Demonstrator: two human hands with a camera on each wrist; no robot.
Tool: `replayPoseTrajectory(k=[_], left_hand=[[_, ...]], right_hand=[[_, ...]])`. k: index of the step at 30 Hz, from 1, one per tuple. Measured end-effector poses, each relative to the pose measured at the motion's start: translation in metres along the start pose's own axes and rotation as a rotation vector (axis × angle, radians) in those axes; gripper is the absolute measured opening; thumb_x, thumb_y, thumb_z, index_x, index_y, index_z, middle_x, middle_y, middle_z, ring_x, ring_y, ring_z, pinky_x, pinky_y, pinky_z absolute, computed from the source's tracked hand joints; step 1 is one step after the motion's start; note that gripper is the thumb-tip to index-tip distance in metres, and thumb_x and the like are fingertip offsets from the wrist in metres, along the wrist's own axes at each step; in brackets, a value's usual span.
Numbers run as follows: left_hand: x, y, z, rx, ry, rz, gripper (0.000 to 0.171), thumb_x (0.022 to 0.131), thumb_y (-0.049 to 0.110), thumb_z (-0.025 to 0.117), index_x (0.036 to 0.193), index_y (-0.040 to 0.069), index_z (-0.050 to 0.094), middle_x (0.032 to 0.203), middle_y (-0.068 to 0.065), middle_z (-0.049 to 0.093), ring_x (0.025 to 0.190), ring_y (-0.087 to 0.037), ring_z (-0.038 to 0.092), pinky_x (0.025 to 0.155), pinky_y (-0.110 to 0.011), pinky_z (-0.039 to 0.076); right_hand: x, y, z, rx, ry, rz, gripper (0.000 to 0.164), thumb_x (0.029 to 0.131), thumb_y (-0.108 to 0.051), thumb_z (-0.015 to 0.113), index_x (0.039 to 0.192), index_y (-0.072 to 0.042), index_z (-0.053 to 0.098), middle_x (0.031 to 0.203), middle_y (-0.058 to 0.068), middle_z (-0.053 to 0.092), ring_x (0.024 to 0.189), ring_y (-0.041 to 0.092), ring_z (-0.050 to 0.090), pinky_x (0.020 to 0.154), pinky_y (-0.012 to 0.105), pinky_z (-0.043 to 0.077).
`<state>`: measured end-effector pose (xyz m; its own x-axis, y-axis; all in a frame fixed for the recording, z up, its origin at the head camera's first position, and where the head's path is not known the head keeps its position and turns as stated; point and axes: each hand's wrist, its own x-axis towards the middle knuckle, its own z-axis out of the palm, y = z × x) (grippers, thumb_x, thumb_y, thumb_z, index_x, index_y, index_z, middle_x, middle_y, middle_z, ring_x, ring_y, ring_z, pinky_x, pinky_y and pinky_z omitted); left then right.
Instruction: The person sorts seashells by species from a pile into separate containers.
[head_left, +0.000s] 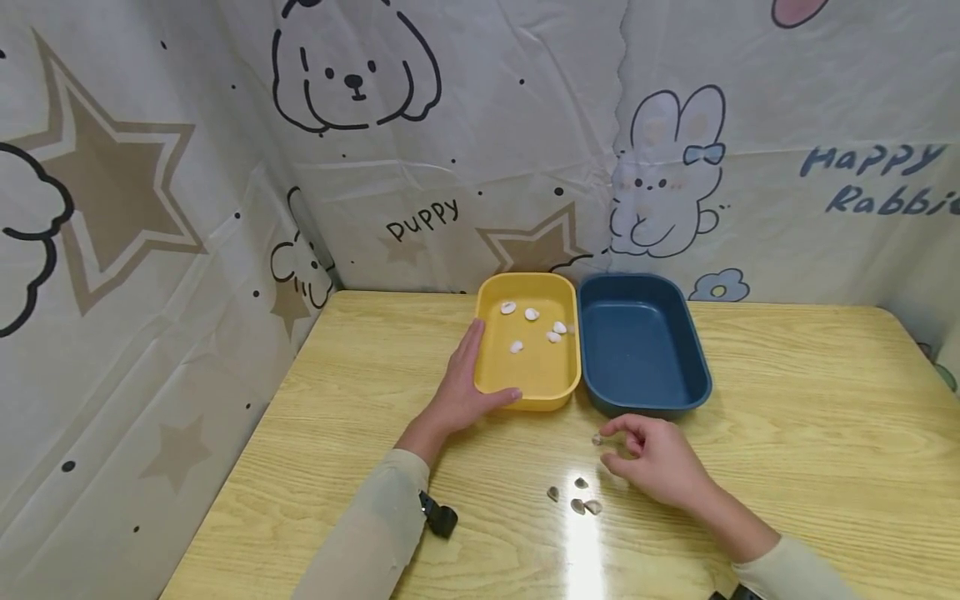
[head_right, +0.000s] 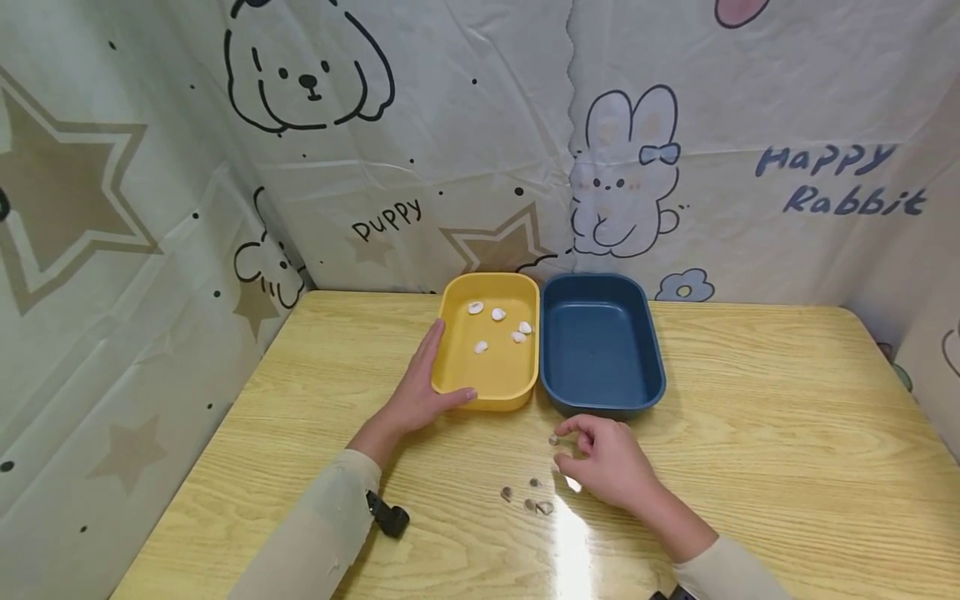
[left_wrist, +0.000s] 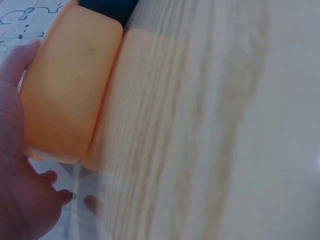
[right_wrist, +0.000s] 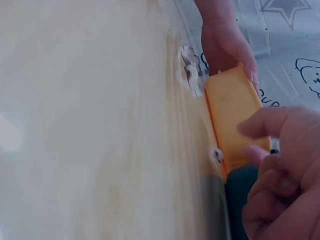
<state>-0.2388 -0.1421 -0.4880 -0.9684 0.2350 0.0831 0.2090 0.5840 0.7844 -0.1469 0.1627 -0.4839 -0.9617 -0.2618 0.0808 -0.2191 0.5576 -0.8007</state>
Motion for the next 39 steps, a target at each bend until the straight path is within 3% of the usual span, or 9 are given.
replayPoseTrajectory(k=[12, 20, 27, 39], left_hand=[[0.0, 0.0, 0.0, 0.001, -0.009, 0.008, 0.121, 0.076, 0.053, 0.083, 0.162, 0.029, 0.002, 0.164, 0.019, -0.002, 0.15, -0.015, 0.005, 0.117, -0.046, 0.014], [0.0, 0.0, -0.001, -0.004, -0.014, 0.018, 0.122, 0.075, 0.055, 0.082, 0.162, 0.027, 0.002, 0.164, 0.019, -0.002, 0.149, -0.015, 0.005, 0.117, -0.046, 0.014], [0.001, -0.001, -0.001, -0.01, -0.019, 0.018, 0.12, 0.076, 0.051, 0.083, 0.16, 0.037, -0.003, 0.164, 0.02, -0.003, 0.149, -0.014, 0.004, 0.117, -0.046, 0.013], [0.002, 0.0, -0.001, -0.011, -0.011, 0.012, 0.12, 0.077, 0.046, 0.084, 0.162, 0.025, 0.003, 0.164, 0.017, -0.001, 0.149, -0.015, 0.004, 0.117, -0.046, 0.013]], right_hand=[[0.006, 0.011, 0.012, -0.107, 0.008, -0.018, 0.022, 0.082, -0.01, 0.08, 0.103, -0.009, 0.075, 0.055, -0.011, 0.039, 0.048, 0.004, 0.034, 0.052, 0.026, 0.035], [0.008, 0.011, 0.015, -0.172, 0.038, -0.006, 0.011, 0.084, -0.015, 0.08, 0.092, -0.015, 0.073, 0.056, -0.01, 0.042, 0.05, 0.006, 0.038, 0.053, 0.027, 0.035], [0.008, 0.008, 0.015, -0.201, 0.036, 0.035, 0.014, 0.083, -0.02, 0.082, 0.088, -0.015, 0.07, 0.058, -0.009, 0.044, 0.052, 0.008, 0.041, 0.055, 0.028, 0.036], [0.008, 0.008, 0.015, -0.167, 0.031, 0.046, 0.013, 0.08, -0.018, 0.082, 0.079, -0.019, 0.07, 0.057, -0.01, 0.045, 0.052, 0.007, 0.043, 0.054, 0.027, 0.036]])
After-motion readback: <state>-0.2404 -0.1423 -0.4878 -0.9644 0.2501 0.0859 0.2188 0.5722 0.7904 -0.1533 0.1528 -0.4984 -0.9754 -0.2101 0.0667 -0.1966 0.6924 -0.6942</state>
